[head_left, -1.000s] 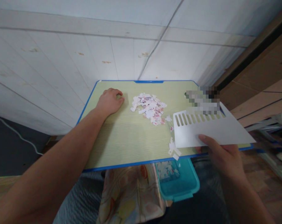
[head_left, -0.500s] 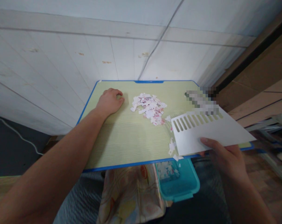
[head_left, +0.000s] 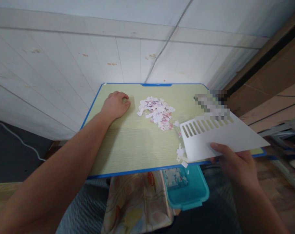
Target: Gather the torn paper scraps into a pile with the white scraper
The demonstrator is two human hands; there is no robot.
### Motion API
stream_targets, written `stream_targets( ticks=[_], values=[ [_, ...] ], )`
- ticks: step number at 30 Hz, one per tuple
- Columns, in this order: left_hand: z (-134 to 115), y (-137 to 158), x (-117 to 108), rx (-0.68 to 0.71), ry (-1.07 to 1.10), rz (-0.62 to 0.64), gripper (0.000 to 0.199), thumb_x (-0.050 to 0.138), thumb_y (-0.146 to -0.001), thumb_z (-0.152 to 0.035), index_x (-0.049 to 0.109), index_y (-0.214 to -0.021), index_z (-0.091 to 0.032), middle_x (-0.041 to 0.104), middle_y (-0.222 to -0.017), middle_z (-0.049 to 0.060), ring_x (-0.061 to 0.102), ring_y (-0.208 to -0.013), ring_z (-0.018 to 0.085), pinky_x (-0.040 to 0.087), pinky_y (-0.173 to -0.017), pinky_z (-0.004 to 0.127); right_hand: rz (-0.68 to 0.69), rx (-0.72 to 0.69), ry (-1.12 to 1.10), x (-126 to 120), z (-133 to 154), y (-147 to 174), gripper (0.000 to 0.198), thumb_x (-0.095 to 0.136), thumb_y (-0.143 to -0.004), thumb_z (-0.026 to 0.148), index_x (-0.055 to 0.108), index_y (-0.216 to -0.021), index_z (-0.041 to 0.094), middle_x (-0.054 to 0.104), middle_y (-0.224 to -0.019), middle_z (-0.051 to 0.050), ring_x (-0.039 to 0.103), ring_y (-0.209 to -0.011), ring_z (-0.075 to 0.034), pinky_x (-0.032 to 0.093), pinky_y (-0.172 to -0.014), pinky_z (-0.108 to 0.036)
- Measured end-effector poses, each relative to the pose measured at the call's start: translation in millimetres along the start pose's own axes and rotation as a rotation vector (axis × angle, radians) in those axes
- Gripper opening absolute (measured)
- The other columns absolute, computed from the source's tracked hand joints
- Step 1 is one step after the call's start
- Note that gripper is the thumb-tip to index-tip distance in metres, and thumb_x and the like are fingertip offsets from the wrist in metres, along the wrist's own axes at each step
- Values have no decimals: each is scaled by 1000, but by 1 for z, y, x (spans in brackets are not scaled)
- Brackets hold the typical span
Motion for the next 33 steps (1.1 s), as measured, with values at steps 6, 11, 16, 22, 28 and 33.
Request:
stream_targets(
  ticks=[6, 11, 16, 22, 28, 33],
  values=[
    [0, -1, 1, 6, -6, -1, 37, 63, -98, -37, 85, -123, -21, 78, -137, 17, 68, -136, 39, 53, -125, 55, 14, -64, 39, 7, 18, 0, 43, 90, -89, 50, 68, -59, 28, 66, -55, -2, 62, -50, -22, 55, -52, -37],
    [0, -1, 0, 2, -10, 13, 37, 63, -97, -37, 85, -123, -22, 78, -138, 15, 67, -137, 38, 52, -126, 55, 43, -11, -20, 4, 11, -1, 45, 92, -87, 49, 67, -56, 28, 65, -52, -3, 61, -46, -22, 51, -46, -37],
    [0, -1, -1, -9, -8, 13, 35, 63, -97, -38, 85, -122, -24, 78, -139, 14, 66, -138, 38, 52, -126, 55, 68, -109, 22, 10, 23, -1, 45, 88, -94, 51, 69, -61, 27, 68, -58, -3, 65, -54, -22, 59, -57, -37],
    [-1, 0, 0, -8, 0, 9, 35, 64, -98, -37, 85, -122, -23, 78, -140, 15, 66, -139, 39, 52, -126, 55, 128, -92, 44, 10, 24, 1, 43, 90, -91, 52, 69, -62, 28, 68, -56, -2, 67, -53, -23, 60, -57, -37],
    [0, -1, 0, -16, 5, 21, 38, 63, -99, -38, 84, -125, -21, 76, -141, 16, 65, -140, 39, 51, -127, 56, 138, -93, 32, 11, 25, 0, 47, 89, -92, 58, 69, -64, 27, 67, -56, -2, 66, -52, -23, 59, -56, -37],
    [0, -1, 0, -20, 24, 13, 33, 66, -98, -36, 84, -122, -23, 77, -140, 15, 65, -140, 39, 51, -127, 57, 130, -118, 112, 11, 24, 2, 48, 91, -89, 63, 73, -64, 26, 73, -61, -5, 70, -56, -24, 62, -58, -36]
  ],
)
Point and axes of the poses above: each hand's wrist, its own y-axis away from the middle knuckle, its own x-axis out of the palm, z = x × y, the point moved 4 cm from there along -y, towards the middle knuckle
